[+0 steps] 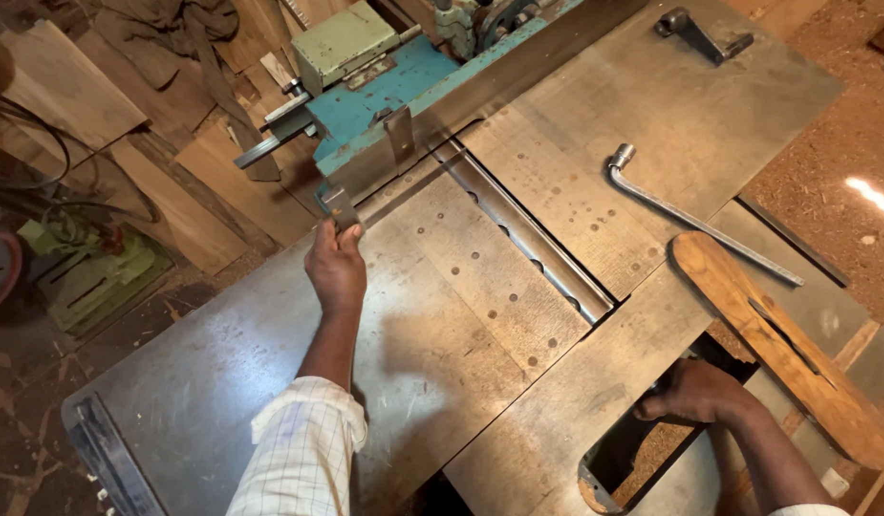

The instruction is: The person works at a jointer/planer machine, positioning a cutting blade on the cutter head and aligning it by hand. They use a wooden push block to press the blade in place, check alignment with a square, and use a socket wrench to tighten the blade bolts.

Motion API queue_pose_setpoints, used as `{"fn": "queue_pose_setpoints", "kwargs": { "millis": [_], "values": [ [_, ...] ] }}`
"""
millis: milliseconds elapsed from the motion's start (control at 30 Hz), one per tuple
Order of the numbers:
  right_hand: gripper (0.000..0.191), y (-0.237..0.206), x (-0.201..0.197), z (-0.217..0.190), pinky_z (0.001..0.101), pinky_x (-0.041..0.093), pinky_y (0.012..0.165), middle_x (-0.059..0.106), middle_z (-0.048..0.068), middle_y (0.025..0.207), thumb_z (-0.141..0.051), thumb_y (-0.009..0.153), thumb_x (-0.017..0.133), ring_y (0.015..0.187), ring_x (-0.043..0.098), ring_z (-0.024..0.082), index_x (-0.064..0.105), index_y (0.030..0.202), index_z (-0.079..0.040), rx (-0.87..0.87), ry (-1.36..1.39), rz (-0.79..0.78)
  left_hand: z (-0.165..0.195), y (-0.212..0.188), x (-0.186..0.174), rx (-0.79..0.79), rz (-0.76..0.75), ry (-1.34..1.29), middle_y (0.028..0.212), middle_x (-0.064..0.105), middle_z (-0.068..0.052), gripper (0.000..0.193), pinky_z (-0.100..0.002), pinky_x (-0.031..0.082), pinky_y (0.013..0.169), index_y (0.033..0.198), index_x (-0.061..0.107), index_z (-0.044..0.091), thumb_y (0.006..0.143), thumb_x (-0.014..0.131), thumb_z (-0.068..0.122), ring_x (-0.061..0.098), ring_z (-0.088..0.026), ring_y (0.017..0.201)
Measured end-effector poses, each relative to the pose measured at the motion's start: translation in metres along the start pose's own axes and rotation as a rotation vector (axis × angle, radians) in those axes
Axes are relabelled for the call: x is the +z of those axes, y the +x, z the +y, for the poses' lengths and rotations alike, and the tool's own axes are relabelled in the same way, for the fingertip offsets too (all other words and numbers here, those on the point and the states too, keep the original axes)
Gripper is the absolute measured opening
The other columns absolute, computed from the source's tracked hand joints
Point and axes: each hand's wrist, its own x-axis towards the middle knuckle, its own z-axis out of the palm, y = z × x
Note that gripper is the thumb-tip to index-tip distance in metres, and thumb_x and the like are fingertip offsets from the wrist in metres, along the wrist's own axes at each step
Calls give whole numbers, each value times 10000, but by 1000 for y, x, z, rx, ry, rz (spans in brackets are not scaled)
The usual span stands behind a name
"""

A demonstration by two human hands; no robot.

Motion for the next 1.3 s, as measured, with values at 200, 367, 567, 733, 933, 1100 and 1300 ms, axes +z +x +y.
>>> {"fn": "queue_pose_setpoints", "kwargs": {
  "millis": [200, 367, 567, 733, 933, 1100, 1300],
  "values": [
    [758, -24, 4, -26, 477, 358, 1252, 835, 88, 1066, -763, 751, 697, 1108, 779, 207, 836, 1089, -99, 186, -298, 27, 2, 1, -2, 29, 0, -29, 936, 759, -138, 161, -358, 565, 738, 1092, 644, 17, 962, 713, 81, 751, -228, 827],
    [759, -44, 35, -46, 450, 310, 1260, 787, 79, 966, -718, 864, 656, 1086, 707, 216, 644, 1294, -92, 260, -411, 377, 1, 2, -2, -1, -28, 25, 929, 759, -133, 167, -375, 563, 734, 1043, 630, 19, 977, 733, 133, 747, -237, 826],
    [836, -34, 42, -40, 472, 280, 1268, 805, 81, 942, -611, 935, 611, 1038, 723, 173, 387, 1530, -68, 290, -358, 314, 2, 0, -3, 8, -47, 16, 951, 760, -118, 173, -363, 572, 725, 1056, 627, 30, 969, 713, 152, 756, -229, 871],
    [743, -11, 16, -15, 442, 475, 1119, 753, 70, 1114, -684, 734, 809, 1123, 702, 215, 751, 1185, -97, 189, -213, 131, 1, 1, -3, 29, -25, 2, 961, 761, -134, 178, -372, 569, 741, 1083, 633, 24, 971, 725, 127, 752, -237, 864],
    [839, -2, 7, -5, 407, 584, 983, 774, 88, 1134, -678, 584, 895, 1134, 728, 266, 741, 1197, -127, 139, -72, 101, -7, -9, -15, -155, -118, -8, 900, 745, -119, 233, -397, 545, 663, 1127, 649, 42, 973, 699, 209, 714, -246, 748],
    [737, -16, 11, -13, 437, 480, 1081, 760, 77, 1188, -631, 654, 820, 1181, 700, 262, 722, 1242, -196, 113, -195, 202, -14, -61, -98, -267, -226, 321, 723, 647, -192, 369, -431, 489, 610, 910, 613, -20, 914, 773, 313, 585, -303, 623],
    [661, -36, 5, -36, 462, 402, 1142, 809, 47, 1148, -580, 711, 800, 1162, 721, 239, 709, 1272, -243, 181, -157, 171, -6, -52, -163, -827, -729, 371, 664, 757, -117, 442, -423, 595, 630, 779, 667, -6, 894, 742, 414, 730, -268, 592]
  ]
}}
